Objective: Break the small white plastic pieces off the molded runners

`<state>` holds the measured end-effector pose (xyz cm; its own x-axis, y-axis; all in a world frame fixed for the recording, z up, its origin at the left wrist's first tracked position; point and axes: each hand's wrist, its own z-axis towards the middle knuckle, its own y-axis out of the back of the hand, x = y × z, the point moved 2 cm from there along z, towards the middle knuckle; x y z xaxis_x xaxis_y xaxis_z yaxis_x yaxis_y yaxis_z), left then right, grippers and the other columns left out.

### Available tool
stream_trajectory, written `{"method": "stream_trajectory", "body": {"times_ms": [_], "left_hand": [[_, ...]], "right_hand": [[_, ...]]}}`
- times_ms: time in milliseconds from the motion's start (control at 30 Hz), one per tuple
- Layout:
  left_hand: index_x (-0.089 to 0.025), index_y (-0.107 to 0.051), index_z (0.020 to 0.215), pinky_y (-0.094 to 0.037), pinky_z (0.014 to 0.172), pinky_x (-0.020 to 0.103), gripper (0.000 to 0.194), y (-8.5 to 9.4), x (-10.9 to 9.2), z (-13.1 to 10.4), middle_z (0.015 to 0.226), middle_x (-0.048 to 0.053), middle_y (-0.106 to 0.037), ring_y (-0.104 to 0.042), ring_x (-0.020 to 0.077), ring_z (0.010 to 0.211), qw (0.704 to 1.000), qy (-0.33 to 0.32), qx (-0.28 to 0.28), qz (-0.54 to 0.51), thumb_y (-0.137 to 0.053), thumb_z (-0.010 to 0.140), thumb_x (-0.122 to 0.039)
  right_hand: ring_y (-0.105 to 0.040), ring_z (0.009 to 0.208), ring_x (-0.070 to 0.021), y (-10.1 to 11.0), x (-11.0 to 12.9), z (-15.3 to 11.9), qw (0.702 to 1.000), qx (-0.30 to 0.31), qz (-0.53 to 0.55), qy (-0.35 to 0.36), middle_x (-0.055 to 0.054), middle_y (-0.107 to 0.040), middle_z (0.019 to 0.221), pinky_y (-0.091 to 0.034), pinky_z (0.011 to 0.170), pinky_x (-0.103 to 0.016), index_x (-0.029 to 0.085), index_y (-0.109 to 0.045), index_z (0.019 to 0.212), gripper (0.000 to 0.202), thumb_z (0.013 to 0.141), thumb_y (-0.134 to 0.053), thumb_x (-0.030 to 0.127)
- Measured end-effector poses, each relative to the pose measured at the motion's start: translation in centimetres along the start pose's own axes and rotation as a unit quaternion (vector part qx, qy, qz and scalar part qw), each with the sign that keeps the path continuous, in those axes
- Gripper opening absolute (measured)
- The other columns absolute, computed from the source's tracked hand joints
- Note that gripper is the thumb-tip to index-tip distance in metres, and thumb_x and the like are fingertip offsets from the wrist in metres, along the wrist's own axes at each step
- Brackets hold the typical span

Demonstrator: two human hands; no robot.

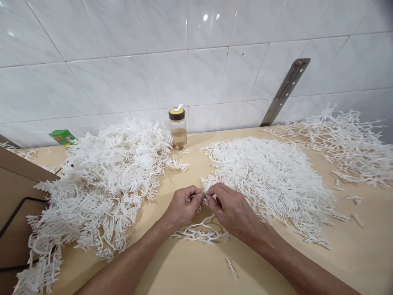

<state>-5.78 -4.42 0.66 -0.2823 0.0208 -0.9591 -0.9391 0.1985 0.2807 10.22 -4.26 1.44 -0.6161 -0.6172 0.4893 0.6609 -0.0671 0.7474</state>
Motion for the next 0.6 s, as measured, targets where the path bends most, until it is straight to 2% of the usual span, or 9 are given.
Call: {"method": "stream_trajectory", "body": {"times_ms": [133, 233, 400, 500, 600], "left_hand": [[-0.015, -0.055, 0.07, -0.031, 0.055, 0.022, 0.029, 0.0, -0.3, -0.3, 0.061, -0.003, -0.048, -0.04, 0.0098, 0.059, 0.999, -0.023, 0.012, 0.03, -0.05, 0.089, -0.036], [-0.016, -0.053, 0.07, -0.03, 0.055, 0.022, 0.031, 0.0, -0.3, -0.4, 0.062, -0.003, -0.046, -0.039, 0.0093, 0.058, 0.999, -0.028, 0.019, -0.002, -0.052, 0.089, -0.04], [-0.016, -0.054, 0.073, -0.025, 0.046, 0.021, 0.039, 0.3, -0.1, -0.2, 0.057, -0.006, -0.043, -0.031, 0.0059, 0.047, 0.993, 0.049, 0.002, -0.109, -0.06, 0.083, -0.053], [-0.016, -0.055, 0.071, -0.022, 0.043, 0.02, 0.041, 0.4, -0.2, -0.1, 0.055, -0.007, -0.042, -0.028, 0.0046, 0.043, 0.986, 0.077, 0.003, -0.15, -0.064, 0.08, -0.055], [-0.016, -0.056, 0.07, -0.022, 0.043, 0.02, 0.042, 0.4, -0.3, -0.1, 0.055, -0.006, -0.044, -0.03, 0.0045, 0.043, 0.985, 0.074, 0.001, -0.158, -0.067, 0.078, -0.055]], "right_hand": [[-0.053, 0.06, -0.0138, -0.2, -0.4, 0.2, 0.998, -0.03, -0.054, 0.007, -0.002, -0.058, 0.072, -0.038, 0.056, -0.026, 0.018, -0.055, 0.08, 0.014, 0.091, -0.046, 0.014], [-0.05, 0.055, -0.0125, 1.0, -1.7, 0.6, 0.991, -0.105, -0.079, -0.029, -0.002, -0.056, 0.069, -0.036, 0.052, -0.025, 0.018, -0.053, 0.077, 0.016, 0.09, -0.045, 0.014], [-0.051, 0.053, -0.0127, 4.1, -4.4, 1.1, 0.967, -0.201, -0.114, -0.109, 0.0, -0.057, 0.066, -0.039, 0.055, -0.026, 0.018, -0.057, 0.08, 0.01, 0.088, -0.058, 0.024], [-0.055, 0.055, -0.0128, 4.7, -4.4, 1.1, 0.966, -0.215, -0.102, -0.099, -0.002, -0.062, 0.074, -0.043, 0.056, -0.027, 0.017, -0.06, 0.089, 0.007, 0.088, -0.059, 0.024], [-0.058, 0.058, -0.0116, 3.9, -2.9, 1.0, 0.984, -0.174, -0.035, -0.034, -0.005, -0.066, 0.087, -0.046, 0.055, -0.025, 0.017, -0.062, 0.096, 0.009, 0.092, -0.054, 0.021]]}}
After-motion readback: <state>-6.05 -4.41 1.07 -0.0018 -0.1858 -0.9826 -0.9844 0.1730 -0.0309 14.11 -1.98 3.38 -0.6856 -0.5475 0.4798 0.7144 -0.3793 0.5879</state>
